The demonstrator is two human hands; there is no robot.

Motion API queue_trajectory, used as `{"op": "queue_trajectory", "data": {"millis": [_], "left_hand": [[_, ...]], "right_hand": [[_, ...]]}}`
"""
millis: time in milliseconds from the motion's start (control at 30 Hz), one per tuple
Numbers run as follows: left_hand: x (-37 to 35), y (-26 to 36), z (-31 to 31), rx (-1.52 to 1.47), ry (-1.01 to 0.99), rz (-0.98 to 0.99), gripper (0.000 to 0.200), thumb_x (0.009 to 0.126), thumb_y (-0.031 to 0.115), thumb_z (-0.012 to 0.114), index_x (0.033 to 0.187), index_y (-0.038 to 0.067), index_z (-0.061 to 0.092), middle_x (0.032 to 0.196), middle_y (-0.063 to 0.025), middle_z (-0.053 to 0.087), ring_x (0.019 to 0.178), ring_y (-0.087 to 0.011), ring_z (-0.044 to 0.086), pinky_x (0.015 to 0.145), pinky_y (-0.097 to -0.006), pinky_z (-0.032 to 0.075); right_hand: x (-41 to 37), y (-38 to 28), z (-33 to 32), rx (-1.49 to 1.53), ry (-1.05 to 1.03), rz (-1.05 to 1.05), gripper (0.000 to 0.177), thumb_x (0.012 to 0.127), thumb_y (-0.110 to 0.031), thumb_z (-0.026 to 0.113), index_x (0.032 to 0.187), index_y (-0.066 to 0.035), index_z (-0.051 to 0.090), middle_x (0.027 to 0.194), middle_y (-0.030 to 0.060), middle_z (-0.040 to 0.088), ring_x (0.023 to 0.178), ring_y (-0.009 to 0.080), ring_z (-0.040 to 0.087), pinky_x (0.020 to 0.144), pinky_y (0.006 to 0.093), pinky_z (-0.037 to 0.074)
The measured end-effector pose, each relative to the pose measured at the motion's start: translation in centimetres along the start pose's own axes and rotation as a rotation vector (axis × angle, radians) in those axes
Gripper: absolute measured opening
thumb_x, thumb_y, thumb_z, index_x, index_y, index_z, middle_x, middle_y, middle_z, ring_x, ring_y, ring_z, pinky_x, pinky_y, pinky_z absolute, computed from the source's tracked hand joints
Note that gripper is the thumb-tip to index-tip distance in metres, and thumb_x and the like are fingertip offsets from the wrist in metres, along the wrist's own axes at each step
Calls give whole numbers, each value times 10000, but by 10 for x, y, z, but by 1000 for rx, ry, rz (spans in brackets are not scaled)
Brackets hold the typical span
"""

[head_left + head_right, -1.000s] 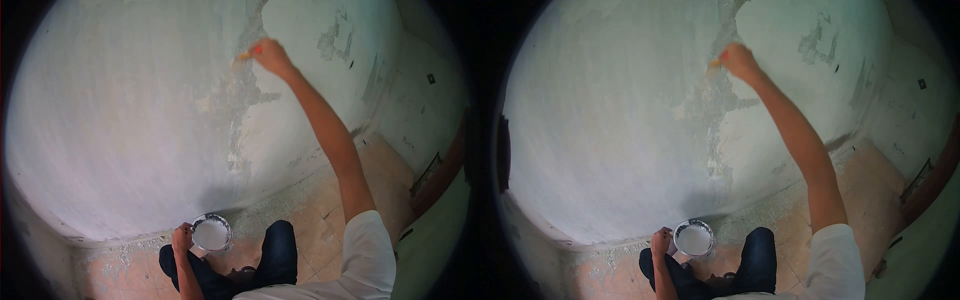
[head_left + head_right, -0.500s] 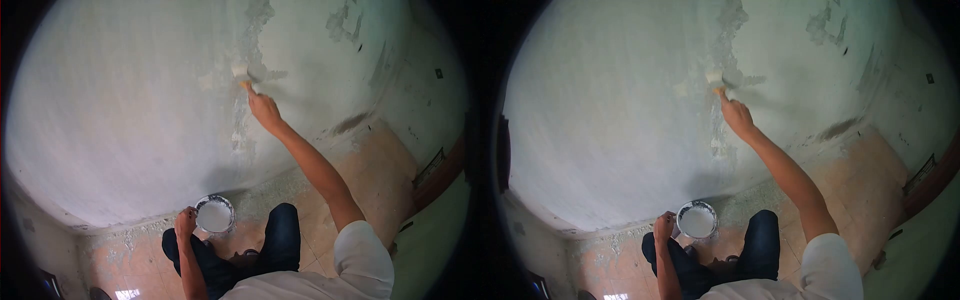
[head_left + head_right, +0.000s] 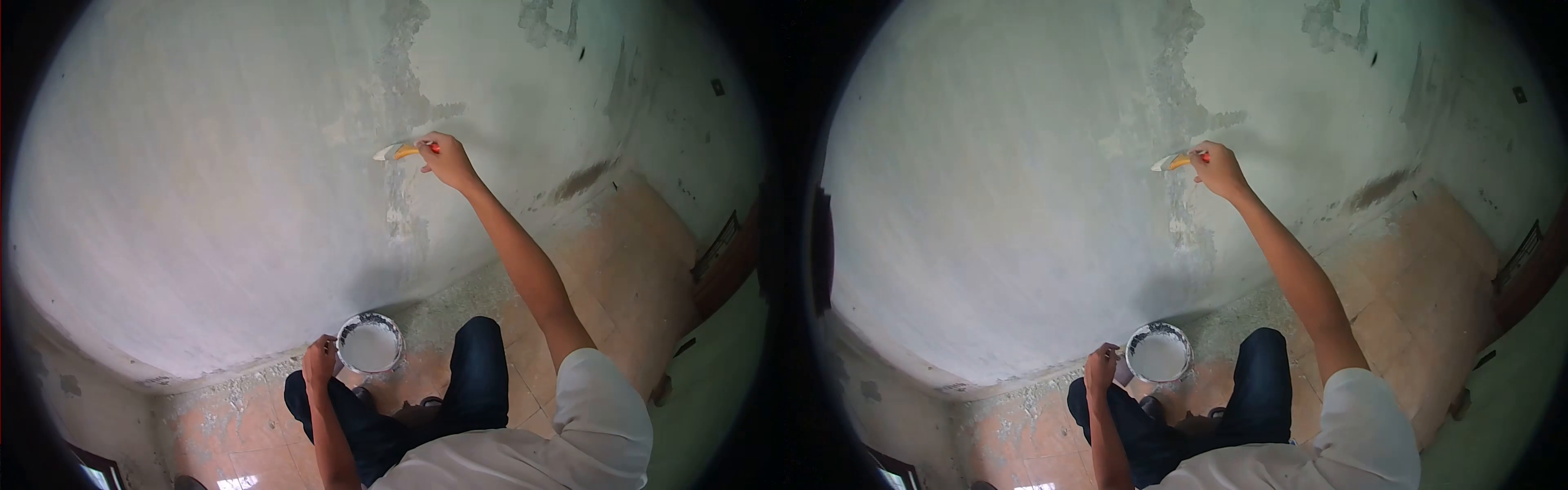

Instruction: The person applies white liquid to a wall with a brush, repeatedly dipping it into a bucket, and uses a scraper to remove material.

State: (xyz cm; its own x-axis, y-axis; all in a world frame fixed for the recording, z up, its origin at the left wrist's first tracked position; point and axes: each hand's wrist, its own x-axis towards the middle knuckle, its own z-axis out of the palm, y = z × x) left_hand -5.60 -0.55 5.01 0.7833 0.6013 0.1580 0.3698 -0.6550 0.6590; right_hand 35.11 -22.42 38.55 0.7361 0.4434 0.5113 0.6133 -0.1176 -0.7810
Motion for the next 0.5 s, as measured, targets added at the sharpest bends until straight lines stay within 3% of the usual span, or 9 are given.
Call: {"op": "queue_trajectory", "data": {"millis": [33, 100, 133, 200, 300, 333, 400, 467, 500], "left_hand": [[-1, -1, -1, 32, -7, -18, 197, 1017, 185, 657, 1129, 118, 804, 956, -161, 819, 922, -382, 796, 795, -485, 609], [-2, -4, -4, 38, -23, -16, 202, 1019, 189, 652, 1130, 120, 806, 960, -160, 820, 926, -383, 795, 805, -484, 610], [-3, -4, -5, 35, -45, -19, 207, 1021, 192, 647, 1130, 121, 808, 964, -159, 821, 930, -385, 795, 814, -484, 612], [-3, -4, -5, 63, -43, -32, 215, 1022, 198, 642, 1134, 128, 812, 970, -155, 823, 938, -382, 796, 826, -482, 614], [-1, -3, -3, 46, -62, -58, 221, 1019, 199, 641, 1135, 133, 817, 976, -160, 823, 951, -388, 795, 831, -487, 614], [0, -3, -1, 53, -54, -55, 221, 1019, 199, 641, 1135, 133, 817, 976, -160, 823, 951, -388, 795, 831, -487, 614], [3, -2, 3, 66, -47, -48, 221, 1017, 202, 644, 1134, 132, 818, 979, -166, 821, 954, -393, 793, 831, -491, 613], [7, 2, 4, 61, -47, -46, 219, 1016, 201, 647, 1133, 128, 817, 981, -170, 820, 954, -392, 793, 831, -494, 614], [10, 1, 8, 71, -47, -35, 218, 1017, 201, 647, 1133, 129, 817, 984, -172, 820, 955, -393, 793, 828, -495, 614]], "right_hand": [[0, 6, -1, 8, 6, -4, 259, 1059, -213, 706, 1133, 35, 721, 891, 138, 745, 727, 206, 746, 788, 373, 667], [-4, 19, -3, 459, -9, 185, 275, 1073, -234, 715, 1123, 35, 742, 840, 61, 686, 753, 170, 719, 896, 356, 689], [-7, 26, -2, 469, -8, 179, 275, 1073, -234, 715, 1123, 35, 742, 840, 61, 686, 753, 170, 719, 896, 356, 689], [-16, 43, 1, 919, -1, 437, 274, 1077, -231, 724, 1156, 30, 745, 876, 29, 638, 820, 169, 709, 992, 384, 680], [-27, 65, 11, 1021, -76, 544, 290, 1088, -247, 720, 1177, 27, 744, 956, 47, 646, 894, 179, 722, 1063, 410, 659], [-31, 65, 12, 1030, -79, 537, 290, 1088, -247, 720, 1177, 27, 744, 956, 47, 646, 894, 179, 722, 1063, 410, 659], [-40, 64, 13, 765, -219, 448, 344, 1121, -286, 692, 1236, 36, 724, 1007, 69, 661, 959, 175, 722, 1097, 396, 638], [-41, 63, 13, 676, -219, 427, 282, 1102, -222, 718, 1216, 34, 741, 1027, 70, 677, 994, 184, 733, 1090, 396, 637], [-40, 63, 10, 463, -324, 268, 244, 1077, -180, 741, 1202, 30, 749, 1064, 81, 698, 996, 191, 740, 1077, 382, 638]]}}
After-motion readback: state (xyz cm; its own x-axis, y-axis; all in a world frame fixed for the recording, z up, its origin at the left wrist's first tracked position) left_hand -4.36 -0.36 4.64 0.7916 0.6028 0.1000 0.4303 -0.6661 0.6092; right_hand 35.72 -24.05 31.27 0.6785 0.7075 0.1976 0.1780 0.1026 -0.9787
